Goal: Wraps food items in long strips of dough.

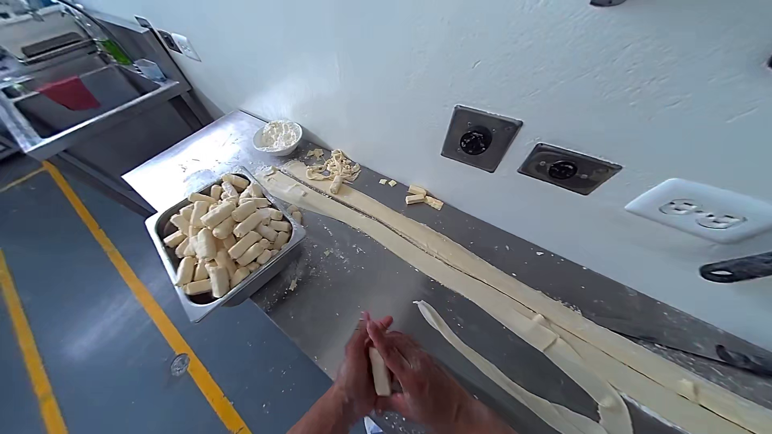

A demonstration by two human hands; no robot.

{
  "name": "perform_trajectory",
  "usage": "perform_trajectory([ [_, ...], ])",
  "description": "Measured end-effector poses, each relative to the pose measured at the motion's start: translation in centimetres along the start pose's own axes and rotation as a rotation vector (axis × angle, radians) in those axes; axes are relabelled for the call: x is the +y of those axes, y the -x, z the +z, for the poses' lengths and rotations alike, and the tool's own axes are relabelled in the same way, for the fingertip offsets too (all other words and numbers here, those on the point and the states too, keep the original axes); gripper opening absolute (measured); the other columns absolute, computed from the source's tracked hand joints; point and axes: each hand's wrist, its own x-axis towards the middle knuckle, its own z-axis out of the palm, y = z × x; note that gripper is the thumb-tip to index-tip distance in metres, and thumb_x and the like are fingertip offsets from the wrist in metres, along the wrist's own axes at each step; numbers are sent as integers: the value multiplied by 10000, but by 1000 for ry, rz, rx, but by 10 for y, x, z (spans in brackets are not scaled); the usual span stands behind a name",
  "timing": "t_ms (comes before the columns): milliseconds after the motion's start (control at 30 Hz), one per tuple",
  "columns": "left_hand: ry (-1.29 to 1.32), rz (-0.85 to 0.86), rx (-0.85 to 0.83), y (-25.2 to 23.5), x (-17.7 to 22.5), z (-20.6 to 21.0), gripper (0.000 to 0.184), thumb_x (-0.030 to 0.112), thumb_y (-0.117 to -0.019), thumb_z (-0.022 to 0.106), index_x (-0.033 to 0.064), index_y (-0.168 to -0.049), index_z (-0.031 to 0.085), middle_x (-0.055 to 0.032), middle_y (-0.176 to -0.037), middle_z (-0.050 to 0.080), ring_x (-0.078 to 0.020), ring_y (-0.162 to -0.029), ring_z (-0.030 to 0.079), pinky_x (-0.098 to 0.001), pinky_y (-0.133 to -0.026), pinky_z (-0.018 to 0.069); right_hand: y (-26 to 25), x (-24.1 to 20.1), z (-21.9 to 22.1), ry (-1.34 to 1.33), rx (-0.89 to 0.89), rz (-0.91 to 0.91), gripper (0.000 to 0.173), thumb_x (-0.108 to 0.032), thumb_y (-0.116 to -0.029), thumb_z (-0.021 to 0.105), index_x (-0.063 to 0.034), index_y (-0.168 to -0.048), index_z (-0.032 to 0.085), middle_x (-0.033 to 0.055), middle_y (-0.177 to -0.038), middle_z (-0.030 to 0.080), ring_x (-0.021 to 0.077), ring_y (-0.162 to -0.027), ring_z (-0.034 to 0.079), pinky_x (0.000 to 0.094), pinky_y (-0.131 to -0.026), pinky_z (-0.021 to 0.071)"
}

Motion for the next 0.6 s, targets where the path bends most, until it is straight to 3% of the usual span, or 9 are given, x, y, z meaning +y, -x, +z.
perform_trajectory([
  [100, -91, 49, 128, 3, 8, 1, 625, 505, -1094, 105, 97, -1127, 577, 33, -581, 563, -74, -459, 544, -232, -446, 491, 11, 3, -5, -4, -9, 114, 928, -597, -779, 769, 74, -1391, 578, 254, -1387, 612, 385, -1323, 575, 543, -1102, 459],
  [133, -138, 155, 137, 3, 25, -9, 576, 453, -1106, 126, 65, -1240, 531, 44, -559, 518, -66, -431, 515, -222, -432, 486, 11, 13, -15, -6, -37, 194, 884, -573, -826, 746, 89, -1387, 577, 296, -1414, 567, 428, -1329, 554, 565, -1103, 456],
  [200, -341, 459, 262, 0, 82, -35, 500, 329, -1099, 207, -28, -1337, 464, 52, -600, 522, -44, -460, 518, -213, -473, 505, 14, 50, -34, 87, -25, 353, 511, -287, -935, 707, 101, -1264, 660, 342, -1261, 619, 491, -1171, 622, 595, -1000, 513],
  [233, -481, 594, 391, 1, 116, -51, 480, 302, -1091, 261, -61, -1329, 467, 27, -666, 547, -56, -521, 537, -241, -533, 519, 14, 65, -42, 124, -39, 460, 369, -161, -963, 669, 112, -1211, 685, 376, -1184, 631, 541, -1112, 625, 645, -966, 502],
  [300, -708, 751, 683, -1, 185, -78, 535, 379, -1090, 347, -69, -1370, 434, -99, -901, 613, -160, -759, 607, -368, -718, 542, 14, 89, -49, 191, -94, 628, 271, -71, -964, 649, 119, -1149, 708, 392, -1122, 631, 564, -1070, 622, 670, -941, 488],
  [367, -749, 796, 892, -5, 246, -88, 662, 428, -1074, 448, -65, -1496, 318, -318, -1291, 565, -401, -1165, 586, -570, -989, 469, 12, 100, -44, 236, -141, 697, 242, -77, -928, 702, 109, -1081, 727, 359, -1087, 650, 520, -1026, 652, 639, -906, 518],
  [400, -796, 819, 979, -9, 273, -93, 728, 433, -1051, 507, -62, -1524, 260, -361, -1363, 513, -468, -1247, 544, -613, -1028, 440, 9, 103, -39, 256, -163, 709, 220, -86, -920, 716, 98, -1039, 732, 332, -1066, 662, 490, -1003, 666, 614, -891, 532],
  [500, -991, 761, 1095, -21, 328, -118, 842, 469, -1012, 566, -55, -1560, 200, -400, -1468, 404, -535, -1344, 456, -647, -1093, 385, -15, 95, -35, 237, -313, 770, 220, -121, -978, 639, 79, -998, 730, 288, -1087, 680, 436, -1052, 666, 568, -948, 516],
  [600, -1443, 525, 906, -39, 346, -136, 666, 469, -1096, 376, -94, -1443, 448, -402, -1410, 480, -585, -1322, 451, -740, -1060, 331, -31, 84, -51, 94, -442, 923, 311, -195, -1026, 558, 69, -1110, 700, 267, -1161, 658, 386, -1138, 630, 528, -1022, 473],
])
